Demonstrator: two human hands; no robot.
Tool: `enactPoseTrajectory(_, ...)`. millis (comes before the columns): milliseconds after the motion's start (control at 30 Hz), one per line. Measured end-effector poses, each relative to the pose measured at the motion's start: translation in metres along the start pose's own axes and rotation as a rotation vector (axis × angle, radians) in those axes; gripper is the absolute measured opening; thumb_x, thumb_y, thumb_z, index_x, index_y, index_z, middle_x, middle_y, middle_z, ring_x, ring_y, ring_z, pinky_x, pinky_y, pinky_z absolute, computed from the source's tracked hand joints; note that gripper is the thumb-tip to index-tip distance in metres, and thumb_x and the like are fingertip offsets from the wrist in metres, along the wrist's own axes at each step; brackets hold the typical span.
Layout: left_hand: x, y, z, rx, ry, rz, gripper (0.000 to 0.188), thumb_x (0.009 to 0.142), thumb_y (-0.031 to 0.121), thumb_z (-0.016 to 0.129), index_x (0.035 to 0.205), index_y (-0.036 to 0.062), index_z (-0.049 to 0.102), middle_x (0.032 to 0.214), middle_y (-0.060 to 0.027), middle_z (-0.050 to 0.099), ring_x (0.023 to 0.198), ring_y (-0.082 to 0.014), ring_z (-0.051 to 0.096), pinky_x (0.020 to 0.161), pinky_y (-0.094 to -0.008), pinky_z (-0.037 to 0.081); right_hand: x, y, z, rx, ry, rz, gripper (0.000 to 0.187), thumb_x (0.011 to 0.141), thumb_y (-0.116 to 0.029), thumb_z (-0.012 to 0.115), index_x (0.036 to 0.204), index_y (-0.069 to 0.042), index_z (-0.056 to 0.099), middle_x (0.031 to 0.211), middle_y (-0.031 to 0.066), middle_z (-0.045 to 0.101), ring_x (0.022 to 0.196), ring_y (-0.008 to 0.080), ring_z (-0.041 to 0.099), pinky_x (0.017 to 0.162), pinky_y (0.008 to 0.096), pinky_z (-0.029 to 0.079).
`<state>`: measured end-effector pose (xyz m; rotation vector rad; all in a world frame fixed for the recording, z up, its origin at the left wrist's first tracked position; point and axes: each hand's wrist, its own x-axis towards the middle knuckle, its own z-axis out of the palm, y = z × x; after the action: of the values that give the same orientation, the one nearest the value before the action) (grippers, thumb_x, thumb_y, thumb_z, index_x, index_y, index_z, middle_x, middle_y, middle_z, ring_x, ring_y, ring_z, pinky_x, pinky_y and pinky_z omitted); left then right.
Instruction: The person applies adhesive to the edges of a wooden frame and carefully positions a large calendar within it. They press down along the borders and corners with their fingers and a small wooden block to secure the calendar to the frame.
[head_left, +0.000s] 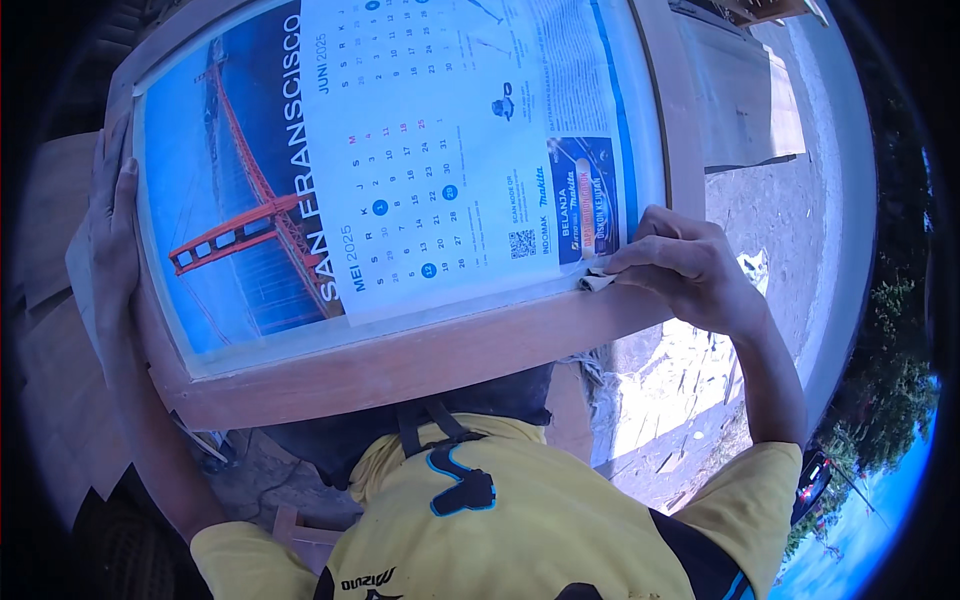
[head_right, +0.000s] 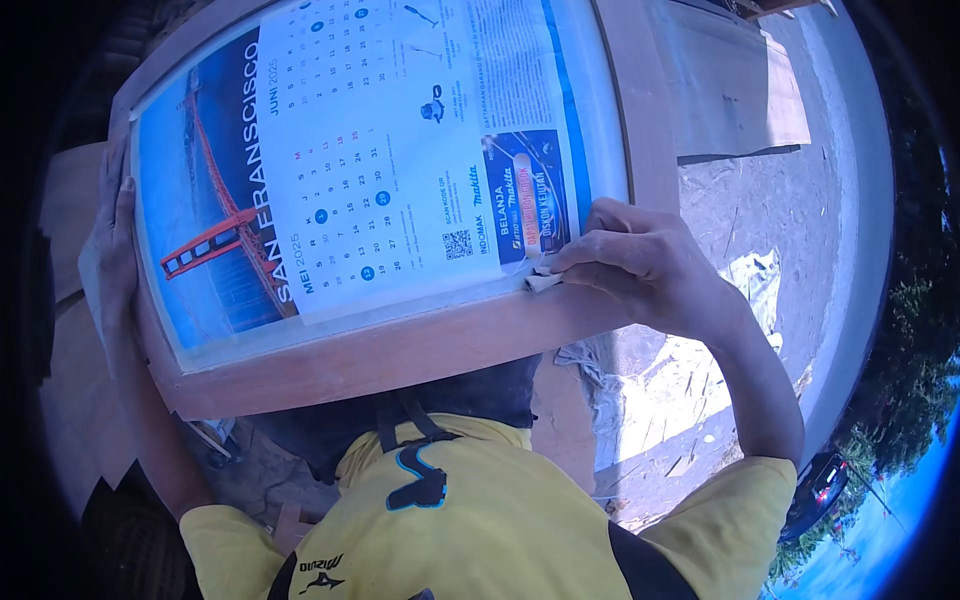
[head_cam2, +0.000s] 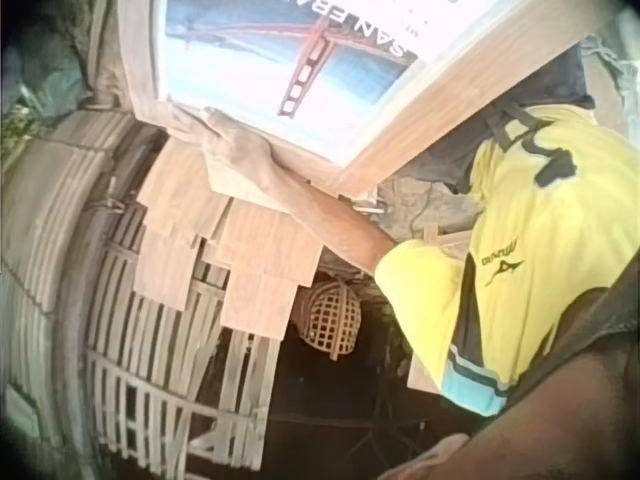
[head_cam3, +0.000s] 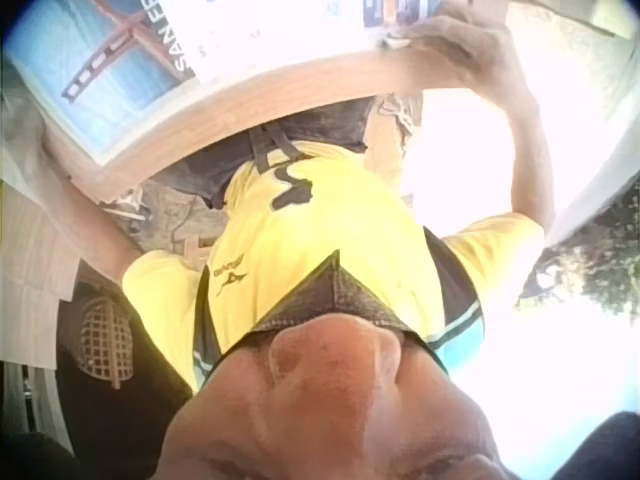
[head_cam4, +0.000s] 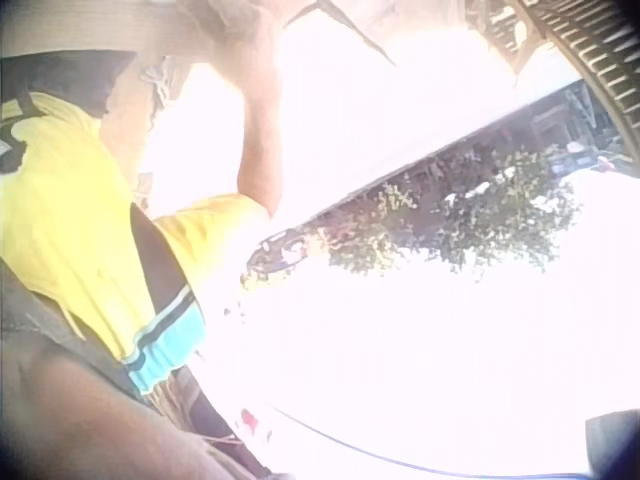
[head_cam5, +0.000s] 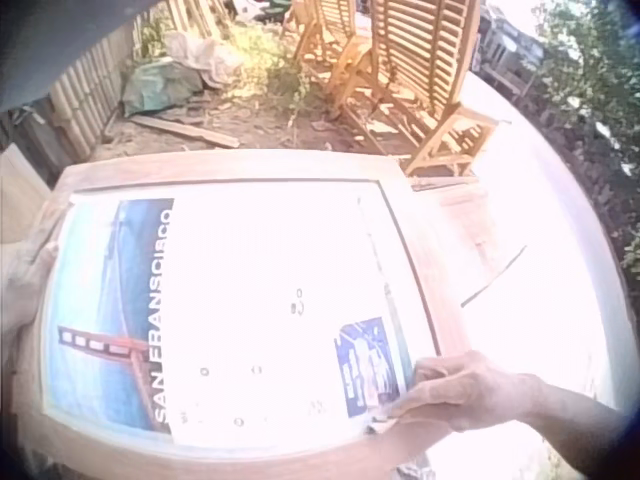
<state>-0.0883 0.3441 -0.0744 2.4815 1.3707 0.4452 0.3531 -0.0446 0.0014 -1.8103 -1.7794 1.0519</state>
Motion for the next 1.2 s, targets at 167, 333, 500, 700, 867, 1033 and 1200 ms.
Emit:
enactPoseTrajectory(167,0.002,0.013,-0.008,-0.013,0.054,0.194,0.053,0.111,0.042,0.043,0.160,0.0218,0.046,0.169,-0.0175,0.034,0.156,-0.0365,0.032,0.126,-0.0490,0.028,0.068,-0.050,0.058,0.086,-0.022,-0.262,0.028,0.084,0.003,0.081,0.110,-0.005,0.076,0.082,0.0080,0.055,0.065,0.0202,0.058,0.056,0.0366,0.043)
enactPoseTrajectory(333,0.000,0.043,-0.018,-0.121,-0.081,0.102,0.056,0.108,0.032,0.047,0.159,0.0089,0.044,0.163,-0.0291,0.037,0.152,-0.0457,0.033,0.127,-0.0498,0.027,0.135,-0.117,0.127,0.242,-0.022,-0.372,0.024,0.086,0.003,0.078,0.109,-0.004,0.076,0.081,0.0097,0.056,0.064,0.0234,0.058,0.056,0.0386,0.044)
enactPoseTrajectory(500,0.001,0.035,-0.009,-0.129,-0.022,0.119,0.056,0.108,0.030,0.046,0.158,0.0059,0.044,0.160,-0.0257,0.045,0.149,-0.0445,0.039,0.126,-0.0476,0.028,0.222,-0.191,0.197,-0.070,-0.047,-0.580,0.020,0.086,-0.005,0.067,0.105,-0.002,0.073,0.092,0.0187,0.062,0.073,0.0385,0.067,0.067,0.0479,0.055)
enactPoseTrajectory(700,-0.005,0.027,-0.016,0.012,0.064,0.121,0.055,0.108,0.030,0.047,0.158,0.0066,0.045,0.163,-0.0307,0.035,0.150,-0.0503,0.034,0.126,-0.0481,0.028,0.200,-0.157,0.145,0.053,-0.246,-0.553,0.012,0.088,-0.005,0.066,0.098,-0.004,0.071,0.089,0.0187,0.062,0.076,0.0377,0.066,0.070,0.0476,0.054)
enactPoseTrajectory(867,0.003,0.024,0.002,-0.042,0.018,0.283,0.055,0.107,0.030,0.048,0.155,0.0027,0.047,0.161,-0.0361,0.034,0.152,-0.0501,0.030,0.125,-0.0502,0.029,0.213,-0.178,0.190,0.092,-0.070,-0.571,0.010,0.090,-0.010,0.069,0.100,-0.006,0.072,0.088,0.0170,0.061,0.076,0.0375,0.065,0.070,0.0489,0.052)
enactPoseTrajectory(1033,0.002,-0.012,-0.002,-0.069,0.094,0.138,0.055,0.110,0.044,0.045,0.158,0.0187,0.048,0.168,-0.0196,0.034,0.152,-0.0406,0.037,0.125,-0.0453,0.030,0.134,-0.113,0.122,0.076,-0.016,-0.455,0.013,0.095,-0.012,0.069,0.106,-0.008,0.073,0.089,0.0144,0.063,0.079,0.0356,0.065,0.070,0.0464,0.051)
enactPoseTrajectory(1200,0.006,-0.003,0.004,-0.082,0.058,0.108,0.055,0.110,0.044,0.043,0.159,0.0195,0.046,0.169,-0.0193,0.034,0.153,-0.0401,0.037,0.125,-0.0456,0.031,-0.004,-0.020,0.005,-0.235,-0.040,0.187,0.014,0.094,-0.010,0.075,0.108,-0.009,0.080,0.090,0.0041,0.065,0.084,0.0178,0.066,0.075,0.0350,0.054)
